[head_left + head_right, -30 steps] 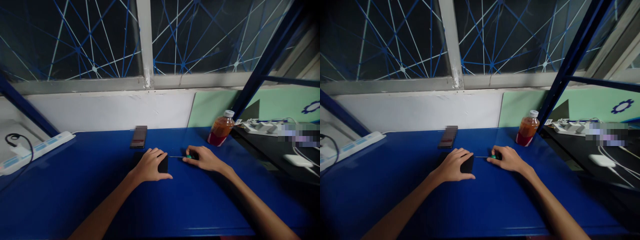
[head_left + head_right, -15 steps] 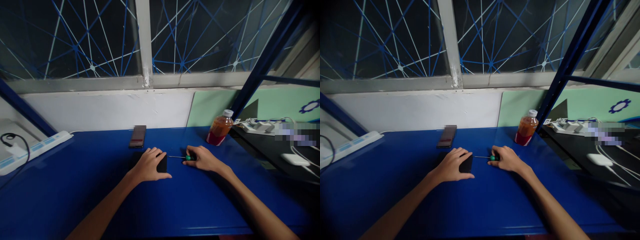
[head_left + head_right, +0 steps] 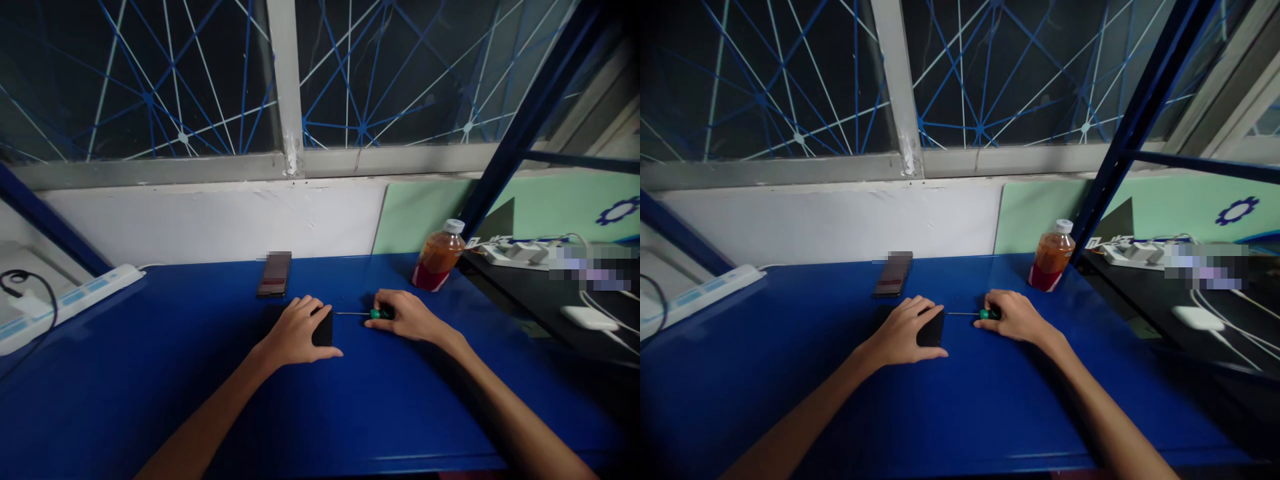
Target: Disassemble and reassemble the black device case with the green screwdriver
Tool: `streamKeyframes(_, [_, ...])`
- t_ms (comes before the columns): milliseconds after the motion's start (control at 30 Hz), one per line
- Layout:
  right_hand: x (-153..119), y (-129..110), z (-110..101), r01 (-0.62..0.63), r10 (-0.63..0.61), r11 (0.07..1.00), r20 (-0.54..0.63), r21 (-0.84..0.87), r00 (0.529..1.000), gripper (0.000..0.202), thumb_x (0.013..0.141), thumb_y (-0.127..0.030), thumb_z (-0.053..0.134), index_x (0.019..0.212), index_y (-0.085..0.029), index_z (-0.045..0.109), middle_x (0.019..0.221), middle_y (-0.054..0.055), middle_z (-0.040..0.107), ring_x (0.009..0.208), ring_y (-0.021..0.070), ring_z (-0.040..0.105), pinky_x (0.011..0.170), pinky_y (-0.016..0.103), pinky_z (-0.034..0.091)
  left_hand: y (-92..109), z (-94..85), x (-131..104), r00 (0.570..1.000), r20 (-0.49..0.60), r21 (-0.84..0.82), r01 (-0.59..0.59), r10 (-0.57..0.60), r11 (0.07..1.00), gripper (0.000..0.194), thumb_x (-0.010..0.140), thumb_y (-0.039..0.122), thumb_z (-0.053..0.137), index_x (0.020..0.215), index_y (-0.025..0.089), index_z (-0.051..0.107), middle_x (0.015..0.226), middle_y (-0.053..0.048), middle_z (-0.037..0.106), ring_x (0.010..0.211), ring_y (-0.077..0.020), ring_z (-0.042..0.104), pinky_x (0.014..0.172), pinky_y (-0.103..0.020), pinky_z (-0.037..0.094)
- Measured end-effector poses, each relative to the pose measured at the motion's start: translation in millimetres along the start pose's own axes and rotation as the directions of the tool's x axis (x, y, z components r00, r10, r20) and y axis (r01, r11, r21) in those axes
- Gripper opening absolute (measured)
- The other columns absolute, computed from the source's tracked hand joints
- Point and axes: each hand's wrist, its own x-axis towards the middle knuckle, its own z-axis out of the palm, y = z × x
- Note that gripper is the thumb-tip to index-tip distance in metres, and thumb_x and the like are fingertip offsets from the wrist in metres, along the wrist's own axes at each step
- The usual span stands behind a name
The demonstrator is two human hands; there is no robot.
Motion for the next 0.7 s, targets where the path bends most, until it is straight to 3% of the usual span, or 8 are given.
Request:
streamKeyframes(200, [0.1,-4.0,3.3,-0.025,0.025,1.0,0.024,-0.012,0.999,0.033,0.076,-0.054,0.063,0.078,-0.022,0.053,0.06,-0.002,0.058,0.053,0.0147,0.051,0.051,0.025,0.027,-0.6,1.1,-0.4,1.0,-0.007,0.001,-0.003,0.003,1.0,0.079,0.073,0.074,0.051,0.127,0.016,0.052,0.106,-0.012,0.059,0.096,-0.0287,0.053,0.082,-0.044,0.043])
streamKeyframes(433, [-1.4,-6.4,-1.4,-0.032,0.031,0.999,0.024,0.039,0.999,0.034,0.091,-0.05,0.043,0.082,-0.022,0.061,0.065,0.001,0.063,0.058,0.016,0.055,0.056,0.027,0.033,-0.4,1.8,-0.8,1.0,-0.012,0.002,0.001,-0.001,1.0,0.077,0.073,0.072,0.053,0.126,0.016,0.052,0.106,-0.012,0.059,0.096,-0.0287,0.053,0.083,-0.045,0.043])
streamKeyframes(700, [-0.2,-0.1,-0.4,0.008,-0.009,1.0,0.019,0.028,1.0,0.036,0.079,-0.056,0.059,0.077,-0.02,0.058,0.078,0.003,0.062,0.065,0.016,0.054,0.058,0.026,0.035,-0.7,2.0,-0.4,1.0,-0.006,-0.004,-0.004,0.004,1.0,0.078,0.073,0.073,0.052,0.126,0.016,0.052,0.108,-0.013,0.059,0.096,-0.0294,0.053,0.082,-0.045,0.044])
